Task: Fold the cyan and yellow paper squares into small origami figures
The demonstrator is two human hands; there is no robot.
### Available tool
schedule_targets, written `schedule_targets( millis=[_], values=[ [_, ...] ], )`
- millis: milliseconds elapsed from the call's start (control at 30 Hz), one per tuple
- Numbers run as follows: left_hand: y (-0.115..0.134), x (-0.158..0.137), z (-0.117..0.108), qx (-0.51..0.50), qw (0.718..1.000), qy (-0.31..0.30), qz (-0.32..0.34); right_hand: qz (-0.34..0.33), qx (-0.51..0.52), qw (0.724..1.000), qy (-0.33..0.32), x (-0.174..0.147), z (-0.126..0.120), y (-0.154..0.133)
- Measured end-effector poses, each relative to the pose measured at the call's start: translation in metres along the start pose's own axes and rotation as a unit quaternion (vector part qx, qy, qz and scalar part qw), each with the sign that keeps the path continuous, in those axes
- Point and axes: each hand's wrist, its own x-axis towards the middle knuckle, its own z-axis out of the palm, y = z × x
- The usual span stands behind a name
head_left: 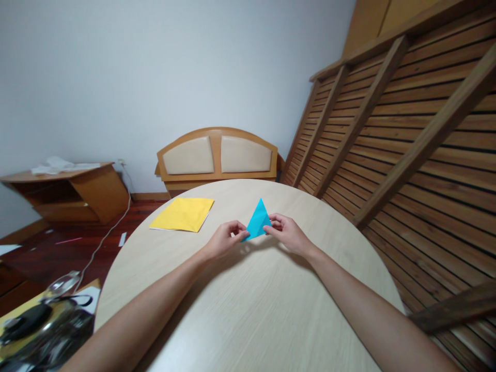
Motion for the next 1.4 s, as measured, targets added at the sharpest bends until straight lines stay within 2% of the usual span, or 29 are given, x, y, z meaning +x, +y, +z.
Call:
schedule_targets(
  millis=[167,367,533,700,867,1200,1300,1400],
  values=[
    [-0.002,-0.002,0.004,-0.025,0.998,-0.045,-0.021,-0.016,-0.013,1.0,-0.016,-0.001,0.002,-0.002],
    [-0.008,-0.002,0.011,-0.057,0.997,-0.043,-0.013,-0.032,-0.036,0.996,-0.073,-0.007,0.015,-0.006],
    [-0.003,-0.003,0.015,-0.087,0.995,-0.052,-0.014,-0.033,-0.07,0.995,-0.055,-0.008,0.021,-0.005],
    [0.003,-0.003,0.012,-0.131,0.987,-0.082,-0.05,-0.011,-0.008,0.998,-0.059,-0.006,0.016,-0.004],
    [0.002,-0.002,0.008,-0.136,0.986,-0.071,-0.062,0.014,-0.016,0.999,-0.029,-0.003,0.003,0.001],
    [0.0,0.0,0.007,-0.137,0.984,-0.055,-0.098,0.019,-0.037,0.999,-0.029,-0.001,-0.003,0.006],
    [0.001,0.0,0.007,-0.14,0.984,-0.044,-0.101,-0.006,-0.067,0.998,0.001,-0.001,-0.003,0.007],
    [0.0,0.0,0.007,-0.145,0.984,-0.015,-0.104,-0.087,-0.18,0.978,0.059,-0.003,0.001,0.002]
  ],
)
